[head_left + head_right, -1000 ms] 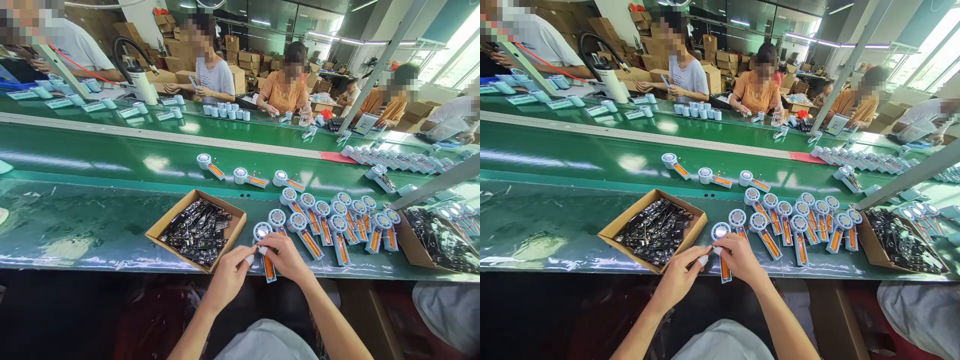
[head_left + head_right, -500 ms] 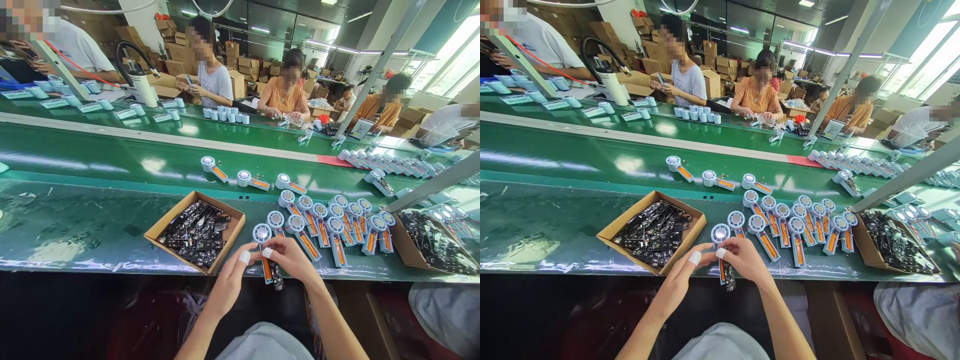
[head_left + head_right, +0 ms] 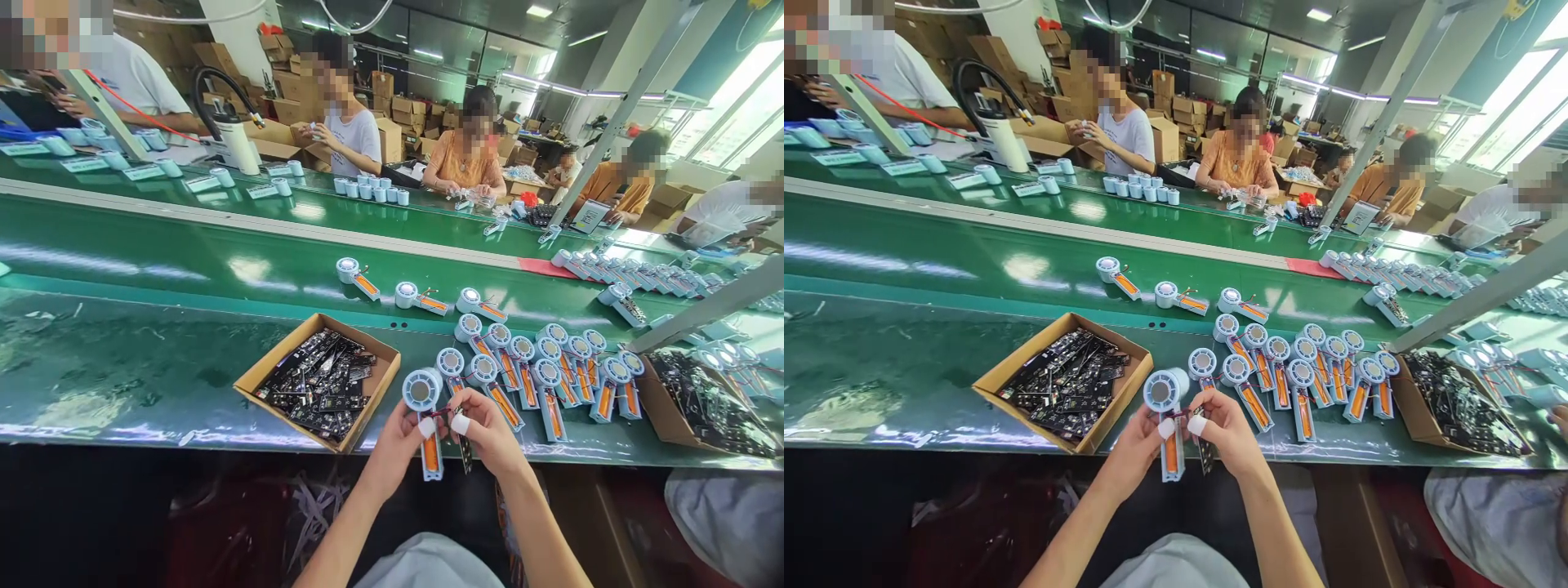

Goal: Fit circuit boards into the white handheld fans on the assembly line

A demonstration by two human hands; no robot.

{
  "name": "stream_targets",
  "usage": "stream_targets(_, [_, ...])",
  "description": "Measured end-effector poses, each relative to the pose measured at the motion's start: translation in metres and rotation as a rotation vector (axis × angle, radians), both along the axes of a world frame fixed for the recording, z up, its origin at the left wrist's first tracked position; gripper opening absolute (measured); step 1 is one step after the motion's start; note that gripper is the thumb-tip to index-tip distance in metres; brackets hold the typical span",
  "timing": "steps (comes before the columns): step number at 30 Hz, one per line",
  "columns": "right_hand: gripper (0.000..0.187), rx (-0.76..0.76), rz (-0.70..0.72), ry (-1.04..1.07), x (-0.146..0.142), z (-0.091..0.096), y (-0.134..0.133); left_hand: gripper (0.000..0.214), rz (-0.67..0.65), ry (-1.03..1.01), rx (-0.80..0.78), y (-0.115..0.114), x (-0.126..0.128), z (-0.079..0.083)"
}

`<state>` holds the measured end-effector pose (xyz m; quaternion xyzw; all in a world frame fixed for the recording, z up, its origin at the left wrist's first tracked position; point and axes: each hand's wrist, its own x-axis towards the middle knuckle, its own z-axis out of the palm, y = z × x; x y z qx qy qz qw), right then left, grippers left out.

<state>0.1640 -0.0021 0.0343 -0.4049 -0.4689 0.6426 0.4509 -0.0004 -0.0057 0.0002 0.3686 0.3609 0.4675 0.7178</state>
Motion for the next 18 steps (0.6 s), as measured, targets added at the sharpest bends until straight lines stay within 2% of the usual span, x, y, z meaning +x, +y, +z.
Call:
stream_targets(2, [0.032,0.063,-0.022,-0.081,0.003,0.002,0.001,0.048,0.076,0.054,0.067,-0.002,0.001,0.001])
stream_targets(4, [0.035,0.165,-0.06,-0.252,0.004,0.006,0.003,0.041,0.14,0.138,0.117,-0.003,0.001,0.002])
stream_targets(6, [0.031,0.275,-0.126,-0.525,0.003,0.012,0.003,0.037,0.219,0.227,0.13,-0.004,0.001,0.003])
stream_targets(8, [0.018,0.376,-0.145,-0.849,0.001,0.018,0.001,0.036,0.288,0.306,0.131,-0.004,-0.001,0.005])
stream_targets(9, [0.013,0.422,-0.107,-0.991,0.0,0.022,-0.001,0.036,0.312,0.337,0.131,-0.003,-0.002,0.007])
stream_targets(11, [0.016,0.508,0.064,-1.163,-0.003,0.03,-0.007,0.034,0.318,0.378,0.131,-0.001,-0.004,0.01])
stream_targets(13, [0.011,0.554,0.28,-1.165,-0.005,0.038,-0.012,0.031,0.279,0.402,0.122,0.0,-0.006,0.014])
stream_targets(15, [0.009,0.556,0.428,-1.054,-0.009,0.041,-0.015,0.028,0.222,0.38,0.094,0.0,-0.007,0.019])
stream_targets(18, [0.018,0.448,0.427,-0.82,-0.015,0.034,-0.014,0.026,0.128,0.196,0.003,-0.004,-0.007,0.023])
